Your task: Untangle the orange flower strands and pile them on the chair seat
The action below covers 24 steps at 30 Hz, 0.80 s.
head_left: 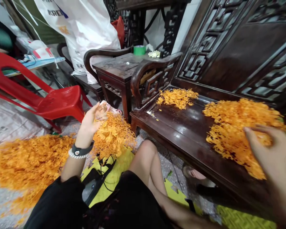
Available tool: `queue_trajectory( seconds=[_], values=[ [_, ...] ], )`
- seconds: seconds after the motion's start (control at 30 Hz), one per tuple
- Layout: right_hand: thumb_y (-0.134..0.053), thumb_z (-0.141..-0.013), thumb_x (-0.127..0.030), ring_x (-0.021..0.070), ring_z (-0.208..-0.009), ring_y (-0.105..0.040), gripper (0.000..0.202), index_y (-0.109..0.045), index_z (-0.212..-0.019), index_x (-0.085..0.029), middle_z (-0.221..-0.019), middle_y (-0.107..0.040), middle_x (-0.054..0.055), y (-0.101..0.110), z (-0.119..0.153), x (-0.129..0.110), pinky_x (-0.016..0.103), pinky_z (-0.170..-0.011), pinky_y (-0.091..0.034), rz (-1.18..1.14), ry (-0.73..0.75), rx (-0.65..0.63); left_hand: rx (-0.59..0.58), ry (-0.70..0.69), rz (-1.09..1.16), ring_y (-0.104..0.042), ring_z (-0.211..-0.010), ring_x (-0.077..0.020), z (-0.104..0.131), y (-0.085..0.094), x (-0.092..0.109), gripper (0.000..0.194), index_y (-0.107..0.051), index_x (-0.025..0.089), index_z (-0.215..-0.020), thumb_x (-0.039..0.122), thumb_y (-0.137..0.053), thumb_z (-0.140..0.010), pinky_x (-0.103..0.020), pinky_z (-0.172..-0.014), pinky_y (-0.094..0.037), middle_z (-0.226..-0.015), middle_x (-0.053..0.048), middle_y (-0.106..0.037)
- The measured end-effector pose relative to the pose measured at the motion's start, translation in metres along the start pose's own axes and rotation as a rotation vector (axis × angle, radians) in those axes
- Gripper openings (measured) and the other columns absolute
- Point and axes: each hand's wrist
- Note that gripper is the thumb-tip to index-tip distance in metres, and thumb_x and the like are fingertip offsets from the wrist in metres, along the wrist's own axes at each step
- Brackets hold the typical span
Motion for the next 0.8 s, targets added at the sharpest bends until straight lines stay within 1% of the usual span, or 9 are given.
queue_trajectory(
  seconds=[0.1,0.17,0.23,0.33,0.4,0.47,0.6,0.7,0.8],
  values=[
    [-0.073,-0.076,-0.037,0.0247,-0.099,-0.066,0.03,-0.069,-0.102,-0.021,-0.106,-0.07,0.014,-0.019,0.053,-0.073,0.039,-0.092,-0.047,-0.259,0.288,-0.332,-0.143,-0.031,0.094,-0.016,-0.038,-0.0017,0.029,-0.038,-0.012,0.042,-0.054,0.014,-0.076,0.036,-0.029,-0.101,-0.014,-0.036,-0.022,-0.056,0.005,-0.04],
    [-0.076,-0.075,-0.031,0.0262,-0.112,-0.06,0.053,-0.058,-0.125,-0.023,-0.123,-0.063,0.013,-0.028,0.084,-0.119,0.042,-0.101,-0.045,-0.388,0.517,-0.515,-0.236,-0.009,0.077,-0.015,-0.038,-0.0025,0.042,-0.063,-0.03,0.048,-0.053,0.015,-0.073,0.046,-0.028,-0.1,-0.016,-0.038,-0.021,-0.053,0.007,-0.033],
    [-0.073,-0.078,-0.028,0.0266,-0.125,-0.052,0.069,-0.043,-0.14,-0.025,-0.137,-0.053,0.012,-0.034,0.105,-0.153,0.044,-0.108,-0.041,-0.506,0.615,-0.648,-0.375,0.026,0.044,-0.015,-0.037,-0.0034,0.048,-0.082,-0.053,0.057,-0.054,0.016,-0.073,0.057,-0.022,-0.097,-0.018,-0.039,-0.021,-0.05,0.007,-0.028],
    [-0.067,-0.084,-0.027,0.024,-0.123,-0.053,0.072,-0.031,-0.147,-0.026,-0.137,-0.052,0.011,-0.036,0.117,-0.174,0.042,-0.106,-0.043,-0.638,0.554,-0.769,-0.631,0.027,-0.057,-0.02,-0.036,-0.0051,0.046,-0.097,-0.089,0.072,-0.061,0.017,-0.085,0.069,-0.012,-0.091,-0.021,-0.042,-0.026,-0.047,0.006,-0.03],
    [-0.06,-0.088,-0.027,0.0188,-0.099,-0.064,0.061,-0.036,-0.144,-0.023,-0.112,-0.065,0.007,-0.033,0.119,-0.173,0.035,-0.09,-0.051,-0.687,0.463,-0.904,-0.757,-0.033,-0.154,-0.03,-0.04,-0.007,0.042,-0.099,-0.11,0.075,-0.062,0.018,-0.101,0.074,-0.014,-0.087,-0.023,-0.048,-0.033,-0.049,0.005,-0.04],
    [-0.056,-0.09,-0.026,0.0127,-0.069,-0.062,0.046,-0.048,-0.135,-0.02,-0.081,-0.066,0.0,-0.027,0.122,-0.166,0.026,-0.069,-0.051,-0.665,0.387,-1.005,-0.793,-0.151,-0.26,-0.049,-0.057,-0.011,0.038,-0.097,-0.127,0.072,-0.061,0.019,-0.112,0.075,-0.023,-0.085,-0.026,-0.062,-0.042,-0.066,0.0,-0.058],
    [-0.055,-0.089,-0.026,0.0109,-0.059,-0.054,0.023,-0.063,-0.109,-0.018,-0.07,-0.062,-0.002,-0.015,0.138,-0.149,0.024,-0.06,-0.044,-0.509,0.247,-0.789,-0.716,-0.261,-0.469,-0.056,-0.1,-0.0195,0.039,-0.083,-0.156,0.067,-0.062,0.018,-0.108,0.071,-0.027,-0.087,-0.033,-0.09,-0.042,-0.107,-0.009,-0.064],
    [-0.058,-0.088,-0.029,0.0147,-0.066,-0.055,0.017,-0.063,-0.1,-0.019,-0.072,-0.061,0.001,-0.009,0.146,-0.142,0.028,-0.066,-0.044,-0.47,0.181,-0.602,-0.769,-0.219,-0.606,-0.057,-0.087,-0.0175,0.048,-0.073,-0.167,0.053,-0.061,0.017,-0.097,0.064,-0.041,-0.088,-0.031,-0.085,-0.043,-0.096,-0.007,-0.064],
    [-0.066,-0.082,-0.03,0.0208,-0.082,-0.055,0.011,-0.065,-0.087,-0.021,-0.078,-0.061,0.004,-0.004,0.146,-0.141,0.035,-0.078,-0.044,-0.429,0.198,-0.535,-0.83,-0.232,-0.77,-0.054,-0.076,-0.0138,0.053,-0.071,-0.17,0.035,-0.061,0.016,-0.085,0.05,-0.065,-0.08,-0.025,-0.073,-0.041,-0.08,-0.001,-0.061]
  ],
)
Point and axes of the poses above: each hand's wrist, its own z-axis away from the middle knuckle, its own y-axis out of the back of the hand, x = y × z
